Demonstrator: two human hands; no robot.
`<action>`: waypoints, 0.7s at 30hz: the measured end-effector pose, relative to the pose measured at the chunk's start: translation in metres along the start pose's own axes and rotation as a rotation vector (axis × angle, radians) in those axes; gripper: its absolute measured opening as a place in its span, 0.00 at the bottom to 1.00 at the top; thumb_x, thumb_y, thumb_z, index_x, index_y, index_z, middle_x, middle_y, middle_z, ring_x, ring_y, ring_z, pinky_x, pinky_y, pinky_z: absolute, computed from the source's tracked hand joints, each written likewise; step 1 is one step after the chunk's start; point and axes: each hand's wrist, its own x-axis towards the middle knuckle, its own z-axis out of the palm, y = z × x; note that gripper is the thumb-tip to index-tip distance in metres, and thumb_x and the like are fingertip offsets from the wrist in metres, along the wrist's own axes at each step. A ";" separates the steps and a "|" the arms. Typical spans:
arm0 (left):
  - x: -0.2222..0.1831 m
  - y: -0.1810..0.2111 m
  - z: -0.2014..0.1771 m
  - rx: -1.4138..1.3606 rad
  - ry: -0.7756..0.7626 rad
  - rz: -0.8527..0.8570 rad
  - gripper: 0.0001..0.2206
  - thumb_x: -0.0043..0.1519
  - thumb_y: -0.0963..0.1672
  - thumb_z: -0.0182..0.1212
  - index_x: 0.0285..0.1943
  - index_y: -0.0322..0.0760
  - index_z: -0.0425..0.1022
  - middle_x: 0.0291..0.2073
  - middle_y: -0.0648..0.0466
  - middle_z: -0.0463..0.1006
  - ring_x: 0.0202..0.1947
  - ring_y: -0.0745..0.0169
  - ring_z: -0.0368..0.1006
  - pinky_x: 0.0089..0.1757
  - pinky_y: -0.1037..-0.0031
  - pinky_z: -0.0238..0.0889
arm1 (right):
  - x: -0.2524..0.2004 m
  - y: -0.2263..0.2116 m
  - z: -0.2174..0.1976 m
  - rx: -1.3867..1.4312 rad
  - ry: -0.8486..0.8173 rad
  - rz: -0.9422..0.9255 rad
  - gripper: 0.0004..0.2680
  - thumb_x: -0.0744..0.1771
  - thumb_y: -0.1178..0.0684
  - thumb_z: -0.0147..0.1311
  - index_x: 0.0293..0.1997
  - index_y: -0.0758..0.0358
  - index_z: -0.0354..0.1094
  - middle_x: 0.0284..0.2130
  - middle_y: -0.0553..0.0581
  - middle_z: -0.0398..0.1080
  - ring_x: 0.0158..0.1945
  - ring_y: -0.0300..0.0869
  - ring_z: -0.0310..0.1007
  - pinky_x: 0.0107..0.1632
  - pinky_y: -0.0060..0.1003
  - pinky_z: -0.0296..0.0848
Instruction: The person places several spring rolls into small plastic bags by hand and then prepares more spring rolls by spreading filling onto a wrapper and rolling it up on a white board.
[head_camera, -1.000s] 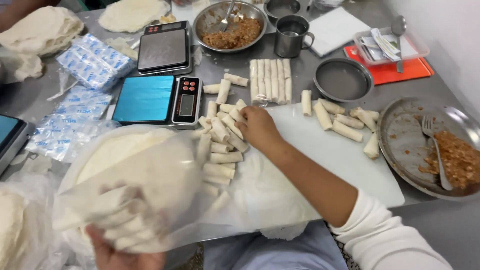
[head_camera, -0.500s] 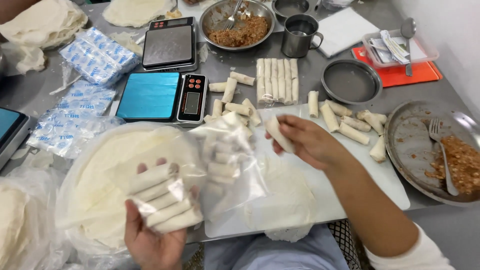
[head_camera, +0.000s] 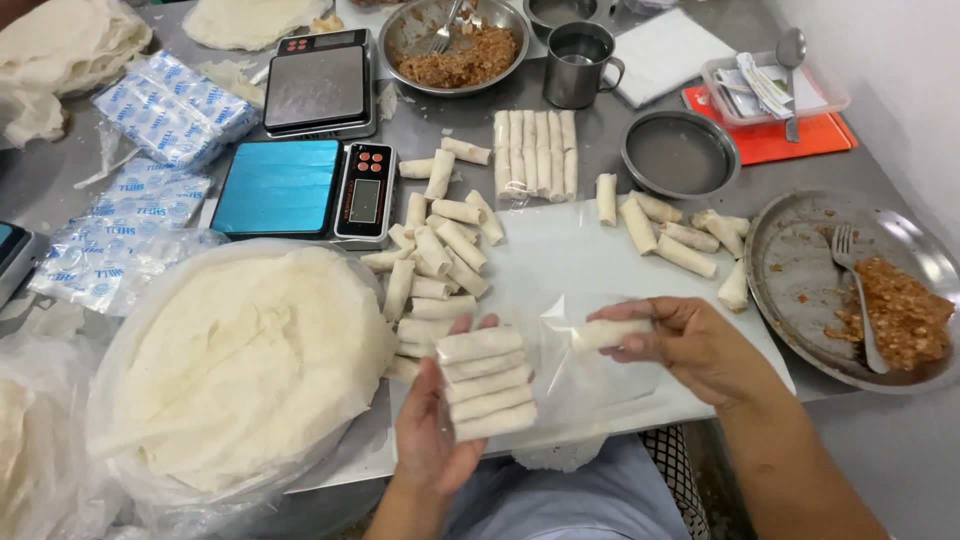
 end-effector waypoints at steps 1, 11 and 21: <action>0.000 -0.005 -0.001 0.001 0.002 0.000 0.25 0.72 0.51 0.52 0.77 0.41 0.59 0.74 0.46 0.59 0.74 0.47 0.54 0.67 0.51 0.49 | -0.002 0.008 -0.001 0.002 -0.001 0.001 0.16 0.58 0.64 0.64 0.50 0.78 0.75 0.53 0.71 0.77 0.53 0.54 0.78 0.56 0.56 0.82; 0.016 -0.023 0.040 0.045 0.563 -0.108 0.28 0.65 0.49 0.41 0.74 0.37 0.61 0.70 0.38 0.66 0.70 0.39 0.60 0.66 0.49 0.50 | -0.018 0.062 -0.037 0.180 -0.055 0.108 0.20 0.61 0.63 0.61 0.60 0.74 0.70 0.54 0.77 0.76 0.52 0.62 0.78 0.55 0.49 0.77; 0.014 -0.044 0.016 0.093 0.174 -0.091 0.22 0.67 0.51 0.53 0.67 0.38 0.65 0.69 0.35 0.67 0.70 0.38 0.62 0.65 0.47 0.54 | -0.024 0.054 -0.012 0.113 0.056 0.263 0.23 0.63 0.52 0.58 0.61 0.82 0.68 0.34 0.78 0.80 0.32 0.62 0.83 0.32 0.44 0.82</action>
